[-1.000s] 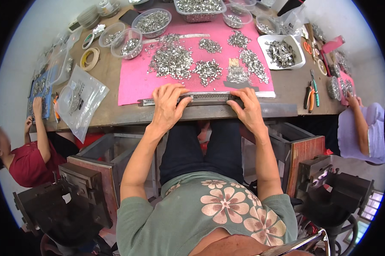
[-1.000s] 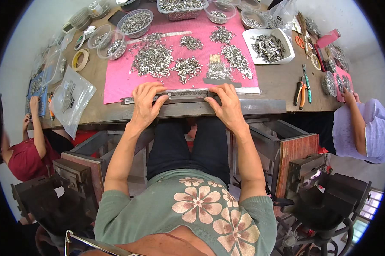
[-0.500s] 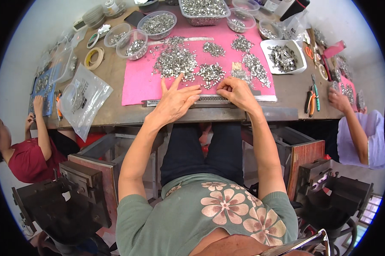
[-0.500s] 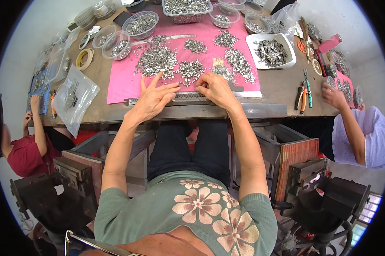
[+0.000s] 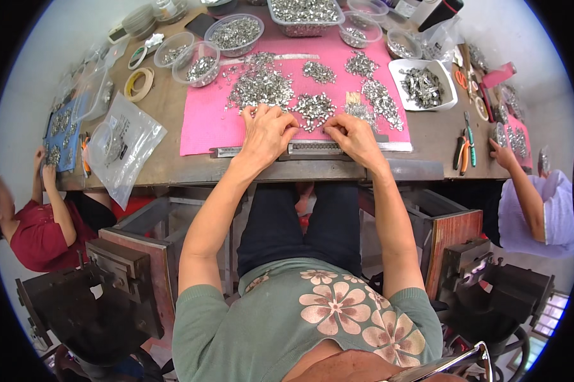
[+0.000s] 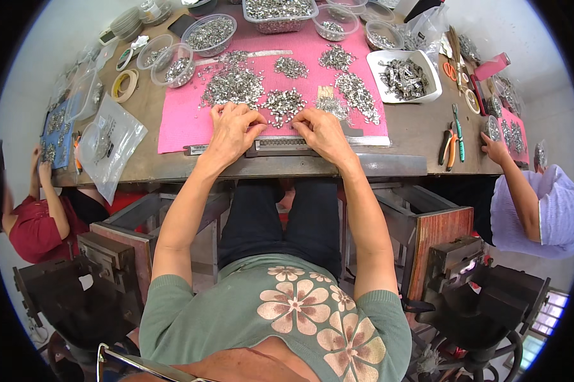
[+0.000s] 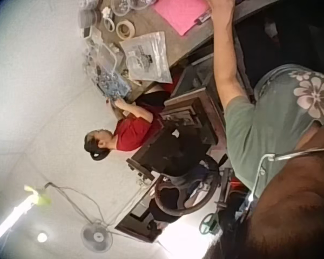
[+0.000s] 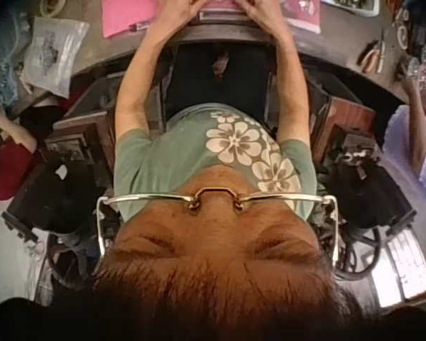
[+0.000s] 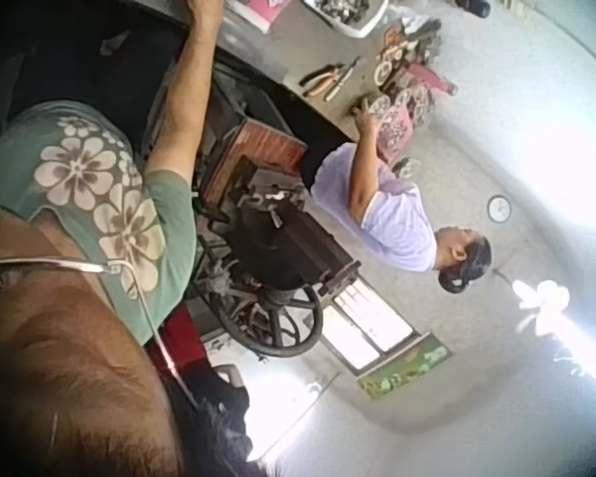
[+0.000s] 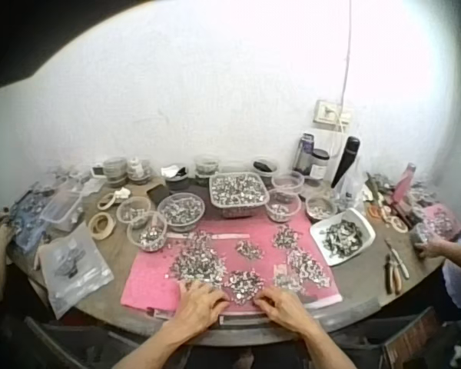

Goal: The person operates a manual press machine by placing a metal piece into the press and turning the wheel. Afterward, the person sits at a workbench and fits small metal pieces one by one into a metal strip holder by hand.

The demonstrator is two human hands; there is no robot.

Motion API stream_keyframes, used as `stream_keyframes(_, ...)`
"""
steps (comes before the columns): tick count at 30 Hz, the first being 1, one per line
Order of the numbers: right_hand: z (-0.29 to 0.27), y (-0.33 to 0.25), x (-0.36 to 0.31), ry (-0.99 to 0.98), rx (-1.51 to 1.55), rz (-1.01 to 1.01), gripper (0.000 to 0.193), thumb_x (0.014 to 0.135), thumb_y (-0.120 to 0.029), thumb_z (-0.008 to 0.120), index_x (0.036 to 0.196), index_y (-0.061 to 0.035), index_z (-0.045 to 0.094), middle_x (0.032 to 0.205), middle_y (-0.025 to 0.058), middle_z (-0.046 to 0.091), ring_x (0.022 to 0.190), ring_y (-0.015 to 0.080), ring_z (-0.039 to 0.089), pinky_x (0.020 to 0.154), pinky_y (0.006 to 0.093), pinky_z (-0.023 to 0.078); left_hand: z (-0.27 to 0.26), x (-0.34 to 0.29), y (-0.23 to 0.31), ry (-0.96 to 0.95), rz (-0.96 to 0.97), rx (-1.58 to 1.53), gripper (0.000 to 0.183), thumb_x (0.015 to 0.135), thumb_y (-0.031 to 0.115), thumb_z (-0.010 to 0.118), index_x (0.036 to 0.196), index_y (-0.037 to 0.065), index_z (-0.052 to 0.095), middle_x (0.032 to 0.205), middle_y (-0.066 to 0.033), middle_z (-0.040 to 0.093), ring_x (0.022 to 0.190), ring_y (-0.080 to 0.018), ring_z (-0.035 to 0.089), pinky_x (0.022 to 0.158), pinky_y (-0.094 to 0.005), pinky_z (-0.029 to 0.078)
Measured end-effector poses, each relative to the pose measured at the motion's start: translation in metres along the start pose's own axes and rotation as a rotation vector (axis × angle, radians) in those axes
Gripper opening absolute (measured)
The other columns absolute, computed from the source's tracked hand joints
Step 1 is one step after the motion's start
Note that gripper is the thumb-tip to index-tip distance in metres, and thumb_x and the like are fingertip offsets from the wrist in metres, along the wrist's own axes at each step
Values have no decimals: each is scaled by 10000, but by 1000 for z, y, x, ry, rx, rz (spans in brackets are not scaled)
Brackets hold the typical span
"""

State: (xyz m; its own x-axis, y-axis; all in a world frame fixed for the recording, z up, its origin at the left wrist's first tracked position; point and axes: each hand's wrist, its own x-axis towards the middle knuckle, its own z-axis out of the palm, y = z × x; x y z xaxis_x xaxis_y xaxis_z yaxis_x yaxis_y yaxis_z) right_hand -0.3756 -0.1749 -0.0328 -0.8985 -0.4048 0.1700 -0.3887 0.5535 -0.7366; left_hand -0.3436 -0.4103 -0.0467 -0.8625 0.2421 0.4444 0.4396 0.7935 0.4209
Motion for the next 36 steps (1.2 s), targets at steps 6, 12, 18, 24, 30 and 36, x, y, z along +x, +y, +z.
stream_keyframes(6,4,3,1,-6,-59,-49,106,851,-96,738,920,-17,727,779,93,642,636,168,585,611,328,478,-8,-2,-1,-108,-14,-63,67,852,194,721,894,146,700,881,-9,593,947,-217,541,992,-482,288)
stream_keyframes(12,9,4,2,29,-112,-143,86,845,-85,735,881,-11,709,767,101,631,638,216,596,613,350,483,-8,-2,-2,-118,-21,-75,59,854,185,717,891,143,698,883,-13,593,954,-219,546,994,-481,293)
stream_keyframes(18,19,-3,-4,82,-95,-208,87,845,-45,717,871,14,659,779,113,618,679,265,595,623,373,476,-9,1,-3,-115,40,-25,66,848,168,723,887,121,698,847,-14,594,918,-213,561,1004,-465,298)
stream_keyframes(24,42,-24,-23,144,-72,-308,108,820,-38,731,881,-38,642,872,82,597,847,284,569,779,395,424,-18,-16,3,-19,-8,-208,90,824,160,741,877,111,688,842,-26,634,902,-225,589,998,-458,317)
stream_keyframes(30,52,-24,-26,223,-109,-339,123,808,-34,746,906,-44,672,895,70,601,849,275,573,792,410,429,-14,-28,7,-13,-3,-217,113,810,167,749,875,100,685,865,-21,646,925,-227,592,1005,-457,318)
stream_keyframes(36,47,-21,-25,205,-111,-346,131,818,-34,746,938,-53,699,910,62,644,859,256,609,762,372,434,-10,-29,7,2,20,-203,115,812,160,740,895,100,689,873,-18,643,927,-226,588,1007,-454,317)
